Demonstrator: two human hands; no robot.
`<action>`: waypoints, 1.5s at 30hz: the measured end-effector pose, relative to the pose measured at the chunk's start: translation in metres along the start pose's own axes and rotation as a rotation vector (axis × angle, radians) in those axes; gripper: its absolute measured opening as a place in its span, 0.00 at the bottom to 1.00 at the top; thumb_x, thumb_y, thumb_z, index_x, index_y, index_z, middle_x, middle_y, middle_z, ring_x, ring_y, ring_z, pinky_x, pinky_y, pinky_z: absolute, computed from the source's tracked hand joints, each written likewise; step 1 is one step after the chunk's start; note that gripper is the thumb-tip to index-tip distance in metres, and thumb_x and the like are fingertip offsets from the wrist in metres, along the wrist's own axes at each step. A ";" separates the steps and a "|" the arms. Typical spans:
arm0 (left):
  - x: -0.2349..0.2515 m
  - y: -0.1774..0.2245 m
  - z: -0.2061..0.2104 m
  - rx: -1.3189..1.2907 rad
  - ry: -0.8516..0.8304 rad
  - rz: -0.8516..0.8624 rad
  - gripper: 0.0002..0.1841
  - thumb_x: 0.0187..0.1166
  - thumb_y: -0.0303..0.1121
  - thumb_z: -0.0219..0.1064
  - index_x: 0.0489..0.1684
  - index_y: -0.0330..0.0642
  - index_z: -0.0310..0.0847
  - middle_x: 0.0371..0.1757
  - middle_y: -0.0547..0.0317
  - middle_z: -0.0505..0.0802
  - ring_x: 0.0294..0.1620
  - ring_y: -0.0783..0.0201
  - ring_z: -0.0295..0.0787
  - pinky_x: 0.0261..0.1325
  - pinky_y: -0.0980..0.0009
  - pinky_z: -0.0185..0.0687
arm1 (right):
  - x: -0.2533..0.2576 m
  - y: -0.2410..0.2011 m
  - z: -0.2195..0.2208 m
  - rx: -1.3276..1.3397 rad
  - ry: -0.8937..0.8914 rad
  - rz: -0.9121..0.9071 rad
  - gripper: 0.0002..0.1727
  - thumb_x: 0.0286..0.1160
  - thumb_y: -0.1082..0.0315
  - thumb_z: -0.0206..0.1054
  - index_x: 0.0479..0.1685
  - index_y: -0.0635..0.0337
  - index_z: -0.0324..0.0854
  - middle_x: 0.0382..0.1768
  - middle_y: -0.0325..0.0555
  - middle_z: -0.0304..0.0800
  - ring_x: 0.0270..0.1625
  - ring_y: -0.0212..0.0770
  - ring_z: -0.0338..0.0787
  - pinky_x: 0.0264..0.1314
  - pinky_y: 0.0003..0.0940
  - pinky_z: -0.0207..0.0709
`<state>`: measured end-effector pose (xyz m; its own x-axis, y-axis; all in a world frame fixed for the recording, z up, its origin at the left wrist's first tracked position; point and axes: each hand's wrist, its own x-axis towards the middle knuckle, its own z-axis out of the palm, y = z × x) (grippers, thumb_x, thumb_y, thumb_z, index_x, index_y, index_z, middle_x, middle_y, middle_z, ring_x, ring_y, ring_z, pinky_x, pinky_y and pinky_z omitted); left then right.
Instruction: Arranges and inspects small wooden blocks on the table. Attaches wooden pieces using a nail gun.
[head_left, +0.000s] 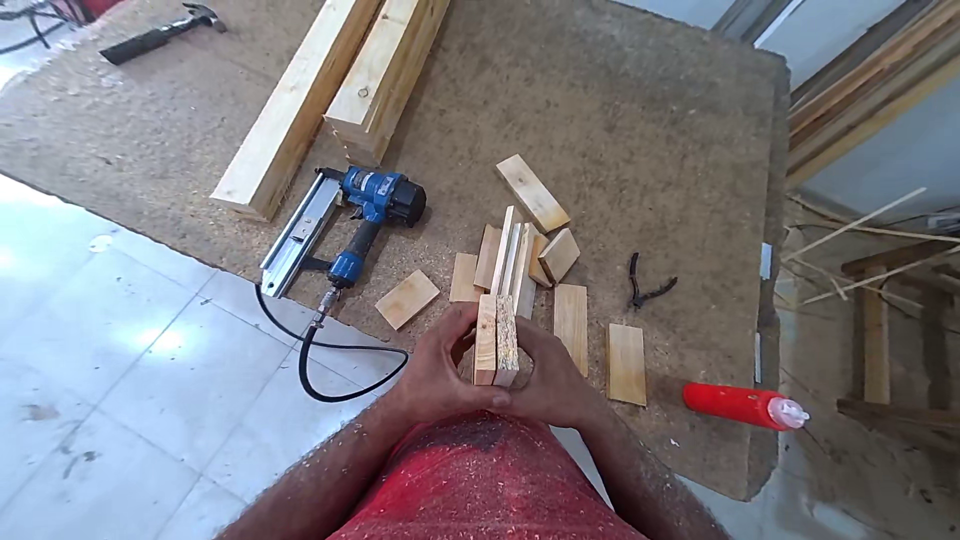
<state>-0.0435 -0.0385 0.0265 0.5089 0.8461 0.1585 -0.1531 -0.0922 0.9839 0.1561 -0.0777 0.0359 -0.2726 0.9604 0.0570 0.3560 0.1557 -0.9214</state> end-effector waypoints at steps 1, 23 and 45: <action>0.000 0.000 0.000 0.002 -0.001 0.007 0.49 0.44 0.48 0.93 0.73 0.40 0.76 0.68 0.53 0.85 0.68 0.57 0.86 0.70 0.58 0.89 | 0.000 0.000 0.000 0.006 0.002 -0.006 0.41 0.50 0.37 0.85 0.65 0.50 0.86 0.60 0.33 0.88 0.65 0.28 0.86 0.69 0.34 0.86; 0.019 0.003 -0.011 -0.071 -0.059 -0.207 0.47 0.42 0.52 0.91 0.69 0.41 0.81 0.60 0.56 0.89 0.59 0.61 0.91 0.61 0.58 0.92 | 0.002 -0.028 -0.024 -0.383 -0.070 0.232 0.55 0.44 0.28 0.84 0.77 0.50 0.78 0.69 0.46 0.84 0.67 0.45 0.87 0.66 0.54 0.85; -0.027 0.019 -0.068 1.032 -0.140 -0.020 0.57 0.47 0.71 0.82 0.81 0.47 0.72 0.76 0.53 0.83 0.74 0.54 0.82 0.73 0.49 0.82 | -0.007 0.018 -0.010 0.723 0.314 0.486 0.27 0.75 0.48 0.73 0.61 0.60 0.82 0.47 0.53 0.95 0.46 0.47 0.97 0.50 0.50 0.94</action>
<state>-0.1177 -0.0280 0.0354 0.6071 0.7901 0.0847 0.6219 -0.5388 0.5683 0.1728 -0.0795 0.0230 0.0523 0.9176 -0.3941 -0.3057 -0.3609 -0.8810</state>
